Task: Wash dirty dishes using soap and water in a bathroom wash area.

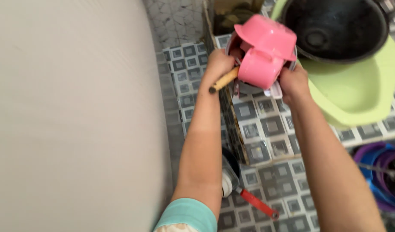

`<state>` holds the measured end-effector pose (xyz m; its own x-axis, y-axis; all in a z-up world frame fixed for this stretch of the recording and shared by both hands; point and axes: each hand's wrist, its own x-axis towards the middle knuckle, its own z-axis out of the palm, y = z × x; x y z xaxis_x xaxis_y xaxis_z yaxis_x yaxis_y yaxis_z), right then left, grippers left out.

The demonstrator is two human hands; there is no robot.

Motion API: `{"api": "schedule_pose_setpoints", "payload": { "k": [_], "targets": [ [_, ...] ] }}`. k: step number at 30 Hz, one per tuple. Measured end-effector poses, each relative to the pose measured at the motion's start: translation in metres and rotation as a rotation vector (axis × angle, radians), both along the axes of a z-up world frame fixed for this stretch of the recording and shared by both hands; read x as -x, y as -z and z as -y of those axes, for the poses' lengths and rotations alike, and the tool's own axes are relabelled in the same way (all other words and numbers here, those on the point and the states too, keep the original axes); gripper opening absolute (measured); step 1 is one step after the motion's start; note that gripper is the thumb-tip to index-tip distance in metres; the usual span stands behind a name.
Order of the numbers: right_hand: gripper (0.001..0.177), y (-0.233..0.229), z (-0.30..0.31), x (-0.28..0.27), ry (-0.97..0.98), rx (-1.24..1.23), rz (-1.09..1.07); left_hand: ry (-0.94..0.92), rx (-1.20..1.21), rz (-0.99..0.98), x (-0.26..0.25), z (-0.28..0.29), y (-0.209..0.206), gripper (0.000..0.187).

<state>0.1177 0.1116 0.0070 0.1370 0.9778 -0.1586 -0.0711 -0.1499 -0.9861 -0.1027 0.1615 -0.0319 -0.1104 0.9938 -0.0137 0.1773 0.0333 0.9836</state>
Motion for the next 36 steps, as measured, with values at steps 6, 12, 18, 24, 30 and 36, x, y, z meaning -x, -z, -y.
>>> {"api": "schedule_pose_setpoints", "payload": {
  "k": [6, 12, 18, 24, 30, 36],
  "targets": [
    [0.025, -0.059, 0.081, -0.057, 0.084, 0.052, 0.028, 0.233, 0.039, -0.127, -0.052, 0.070, -0.098, 0.023],
    [0.020, -0.097, 0.201, -0.154, 0.217, 0.196, 0.142, 0.492, 0.072, -0.013, -0.164, 0.120, -0.062, 0.023],
    [0.023, -0.066, 0.329, -0.232, 0.415, 0.263, 0.165, 0.667, 0.239, 0.096, -0.268, 0.219, -0.013, 0.021],
    [0.027, 0.011, 0.416, -0.252, 0.532, 0.381, -0.013, 0.772, 0.523, 0.040, -0.290, 0.299, 0.026, 0.022],
    [0.037, 0.107, 0.434, -0.247, 0.542, 0.459, 0.040, 0.744, 0.636, 0.058, -0.286, 0.318, 0.120, 0.028],
    [0.033, 0.180, 0.417, -0.249, 0.552, 0.447, -0.064, 0.686, 0.682, 0.007, -0.282, 0.305, 0.183, 0.035]
  ]
}}
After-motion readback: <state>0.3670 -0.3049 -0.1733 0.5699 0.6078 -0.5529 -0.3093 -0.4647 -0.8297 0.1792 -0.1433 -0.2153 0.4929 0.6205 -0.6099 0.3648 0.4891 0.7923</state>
